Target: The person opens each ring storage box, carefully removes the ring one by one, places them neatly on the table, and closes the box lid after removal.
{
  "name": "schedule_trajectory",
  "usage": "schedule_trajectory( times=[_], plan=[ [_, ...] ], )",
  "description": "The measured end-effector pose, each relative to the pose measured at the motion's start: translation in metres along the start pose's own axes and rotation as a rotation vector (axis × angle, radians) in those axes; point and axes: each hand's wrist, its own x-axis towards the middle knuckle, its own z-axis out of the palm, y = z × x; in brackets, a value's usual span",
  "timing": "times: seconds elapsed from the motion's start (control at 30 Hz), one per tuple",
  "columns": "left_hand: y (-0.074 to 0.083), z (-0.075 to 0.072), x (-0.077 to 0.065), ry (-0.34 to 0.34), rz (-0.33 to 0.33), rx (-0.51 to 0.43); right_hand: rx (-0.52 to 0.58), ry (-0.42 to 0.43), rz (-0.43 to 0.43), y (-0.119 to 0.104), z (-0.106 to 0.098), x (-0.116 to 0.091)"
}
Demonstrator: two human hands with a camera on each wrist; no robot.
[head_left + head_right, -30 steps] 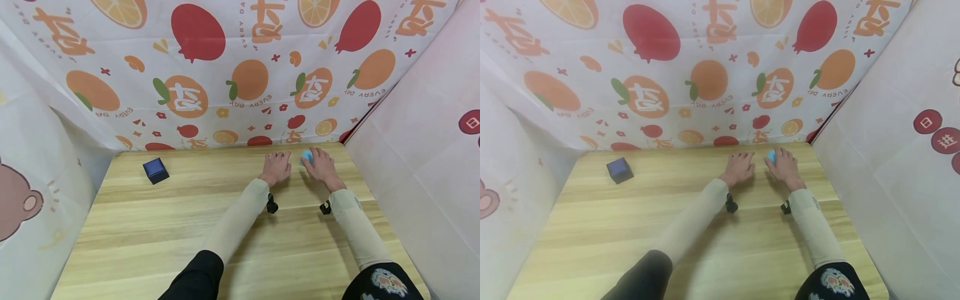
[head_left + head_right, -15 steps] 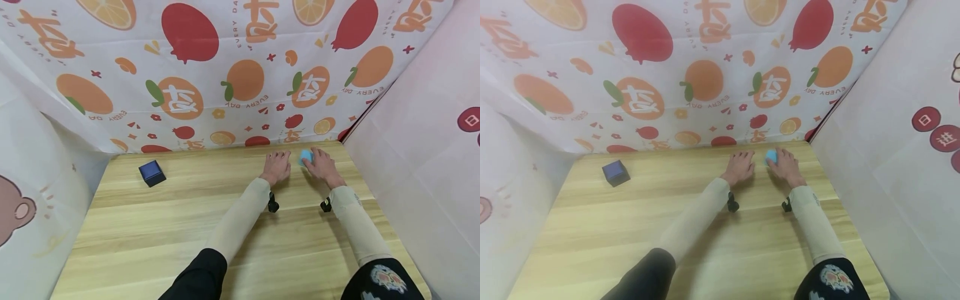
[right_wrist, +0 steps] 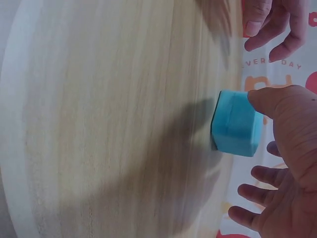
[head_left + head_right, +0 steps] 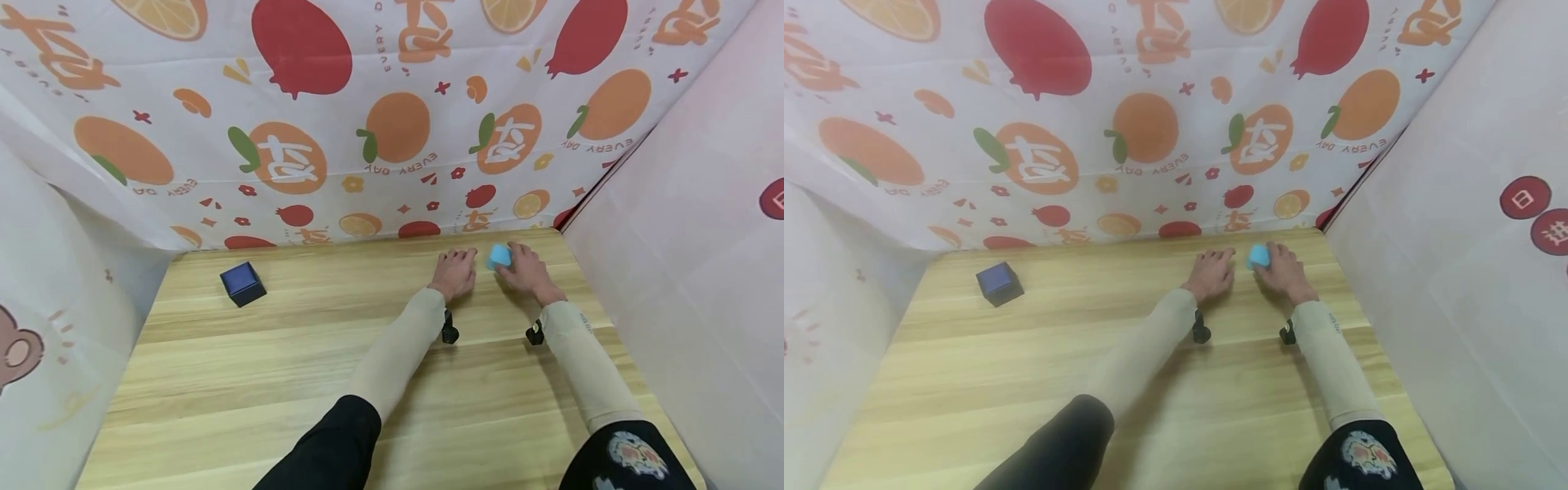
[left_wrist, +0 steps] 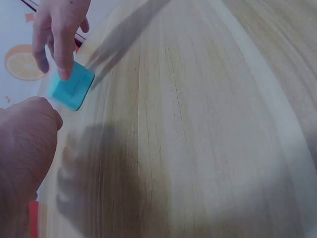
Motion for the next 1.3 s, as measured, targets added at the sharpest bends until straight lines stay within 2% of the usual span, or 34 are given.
schedule_trajectory(
  times=[0.27,0.47,0.63,0.83,1.0,1.2,1.3],
  plan=[
    [0.007,0.011,0.012,-0.007,-0.01,-0.016,0.04,-0.021,-0.032,0.009,0.002,0.009],
    [0.014,0.011,0.006,-0.076,-0.01,-0.039,0.081,-0.058,-0.053,0.011,0.006,0.013],
    [0.016,0.01,0.002,-0.063,-0.006,-0.052,0.131,-0.048,-0.066,0.012,0.007,0.017],
    [0.019,0.017,0.0,-0.064,0.013,-0.038,0.16,-0.054,-0.062,0.017,0.007,0.013],
    [0.022,0.018,0.001,-0.058,-0.03,-0.122,0.193,-0.077,-0.07,0.017,0.004,0.008],
    [0.023,0.016,0.002,-0.055,-0.118,-0.333,0.253,-0.122,-0.092,0.015,0.004,0.005],
    [0.026,0.014,0.003,-0.063,-0.115,-0.337,0.264,-0.134,-0.094,0.015,0.004,0.003]
  ],
)
